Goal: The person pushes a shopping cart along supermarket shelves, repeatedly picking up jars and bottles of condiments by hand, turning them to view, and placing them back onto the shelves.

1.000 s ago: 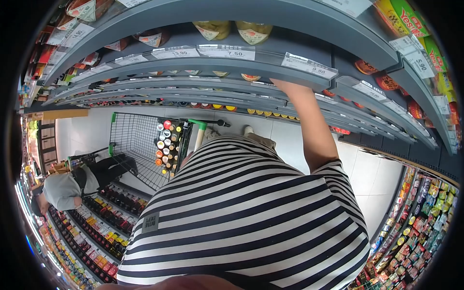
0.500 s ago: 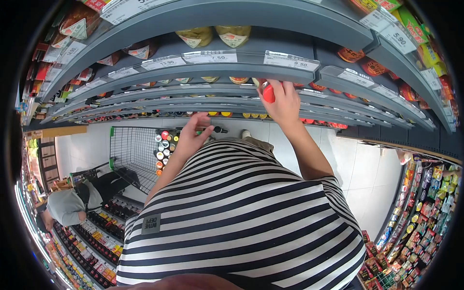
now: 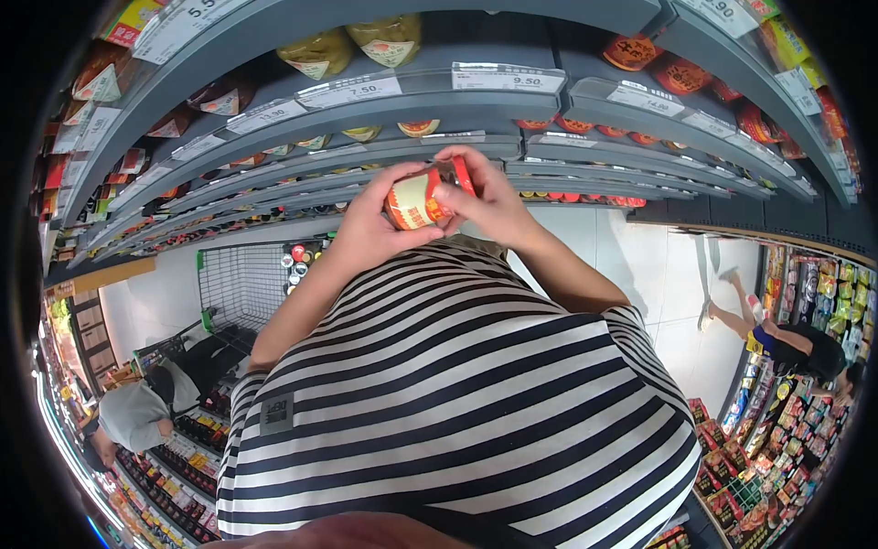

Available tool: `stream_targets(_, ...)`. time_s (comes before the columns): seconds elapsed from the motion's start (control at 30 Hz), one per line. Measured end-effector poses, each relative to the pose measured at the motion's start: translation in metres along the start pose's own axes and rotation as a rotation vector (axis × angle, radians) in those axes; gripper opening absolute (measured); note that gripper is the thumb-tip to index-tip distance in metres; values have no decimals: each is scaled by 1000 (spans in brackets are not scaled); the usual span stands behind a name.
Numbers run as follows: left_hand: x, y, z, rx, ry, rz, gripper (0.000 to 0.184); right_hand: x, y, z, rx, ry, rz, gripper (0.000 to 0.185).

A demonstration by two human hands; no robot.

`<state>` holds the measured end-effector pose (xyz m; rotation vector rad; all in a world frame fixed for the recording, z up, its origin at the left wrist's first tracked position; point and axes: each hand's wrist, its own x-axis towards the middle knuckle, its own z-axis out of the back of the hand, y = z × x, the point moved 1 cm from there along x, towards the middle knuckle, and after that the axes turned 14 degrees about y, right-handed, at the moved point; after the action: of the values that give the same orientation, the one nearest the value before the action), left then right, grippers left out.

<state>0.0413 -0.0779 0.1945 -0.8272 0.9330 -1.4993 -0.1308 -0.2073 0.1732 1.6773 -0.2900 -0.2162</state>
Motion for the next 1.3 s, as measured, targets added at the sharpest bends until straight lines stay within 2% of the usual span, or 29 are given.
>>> stream_targets(0.07,-1,7,-8,-269,-43,83,78,-2,7,3,484,79,-114,57)
stream_targets(0.1,-1,7,-9,-365,-38,79,71,-2,7,6,421,115,-145,67)
stream_targets(0.13,0,7,-10,-366,-31,78,71,-4,6,10,422,108,-145,67)
stream_targets(0.2,2,5,-8,-718,-9,160,66,-7,4,17,484,208,-164,74)
stream_targets(0.23,3,3,-5,-717,-5,159,66,-8,6,18,521,155,-177,69)
stream_targets(0.3,4,-2,2,-862,47,330,61,-11,10,26,514,149,-188,70)
stream_targets(0.33,6,-5,4,-861,53,328,61,-12,12,29,509,148,-202,71)
stream_targets(0.43,8,-7,2,-776,49,339,62,-13,18,30,353,73,-225,70)
stream_targets(0.5,14,-8,-2,-319,19,57,67,-15,18,23,326,79,-263,68)
stream_targets(0.53,16,-12,-3,-321,23,53,67,-15,19,20,296,92,-300,66)
stream_targets(0.6,19,-24,-1,84,22,100,68,-13,19,19,266,33,-247,60)
stream_targets(0.67,27,-17,-5,117,41,102,72,-11,21,21,206,-76,-140,54)
stream_targets(0.73,37,-11,-10,198,-43,62,77,-12,17,19,88,-150,-103,56)
stream_targets(0.77,41,-5,-13,123,-23,110,85,-12,8,19,-321,-285,25,59)
stream_targets(0.8,43,-1,-17,125,-28,106,85,-12,4,19,-731,-414,158,63)
stream_targets(0.83,45,4,-22,50,-16,130,89,-9,4,21,-894,-436,208,66)
stream_targets(0.9,45,15,-30,-13,17,134,98,-6,-7,30,-1014,-441,215,67)
stream_targets(0.97,40,19,-37,-7,-1,151,95,1,-19,40,-1210,-441,207,66)
stream_targets(1.07,38,28,-39,37,-14,209,95,15,-23,42,-1269,-514,105,64)
stream_targets(1.1,37,28,-37,20,-84,236,96,20,-22,44,-1270,-508,111,64)
stream_targets(1.17,35,26,-35,1,-162,267,97,35,-21,53,-1307,-498,-153,51)
stream_targets(1.2,35,26,-35,-25,-154,275,97,44,-17,58,-1309,-491,-148,51)
stream_targets(1.27,33,27,-36,-53,-154,284,98,59,-7,64,-1446,-472,129,32)
stream_targets(1.3,32,28,-37,-52,-138,299,100,63,-4,65,-1446,-465,136,32)
